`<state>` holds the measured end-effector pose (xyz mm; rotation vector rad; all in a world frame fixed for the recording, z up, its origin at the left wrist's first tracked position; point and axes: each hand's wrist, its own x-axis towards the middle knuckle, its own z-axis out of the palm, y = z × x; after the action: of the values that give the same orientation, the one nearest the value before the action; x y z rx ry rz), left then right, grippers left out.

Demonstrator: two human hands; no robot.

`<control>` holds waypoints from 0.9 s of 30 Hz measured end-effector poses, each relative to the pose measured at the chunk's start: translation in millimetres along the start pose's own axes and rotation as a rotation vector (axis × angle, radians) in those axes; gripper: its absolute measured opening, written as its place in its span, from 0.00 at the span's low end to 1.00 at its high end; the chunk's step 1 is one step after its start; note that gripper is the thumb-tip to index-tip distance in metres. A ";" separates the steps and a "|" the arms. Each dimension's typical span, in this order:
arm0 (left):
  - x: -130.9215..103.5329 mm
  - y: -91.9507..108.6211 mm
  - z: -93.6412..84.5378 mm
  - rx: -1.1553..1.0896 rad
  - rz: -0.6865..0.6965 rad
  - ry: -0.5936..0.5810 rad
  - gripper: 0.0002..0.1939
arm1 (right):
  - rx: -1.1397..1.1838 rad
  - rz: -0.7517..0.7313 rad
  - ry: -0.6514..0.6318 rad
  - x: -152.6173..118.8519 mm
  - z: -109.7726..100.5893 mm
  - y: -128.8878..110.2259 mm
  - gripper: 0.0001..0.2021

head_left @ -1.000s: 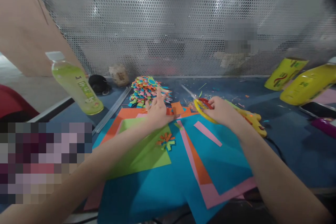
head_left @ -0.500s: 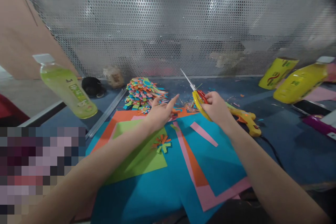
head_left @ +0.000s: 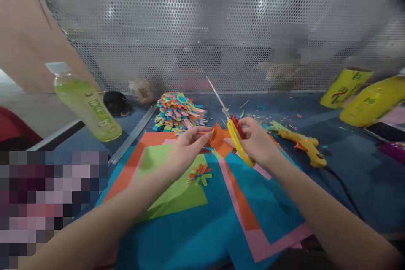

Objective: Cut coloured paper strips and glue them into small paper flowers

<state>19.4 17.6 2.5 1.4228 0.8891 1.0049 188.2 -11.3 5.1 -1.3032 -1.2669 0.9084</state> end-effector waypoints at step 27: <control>-29.1 -9.2 -7.0 -0.018 -0.191 -0.132 0.10 | 0.136 0.031 -0.057 -15.6 19.8 0.7 0.23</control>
<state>2.8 -6.2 -9.3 1.3450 0.8975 0.7654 166.7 -23.0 -0.9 -1.2000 -1.2096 1.0423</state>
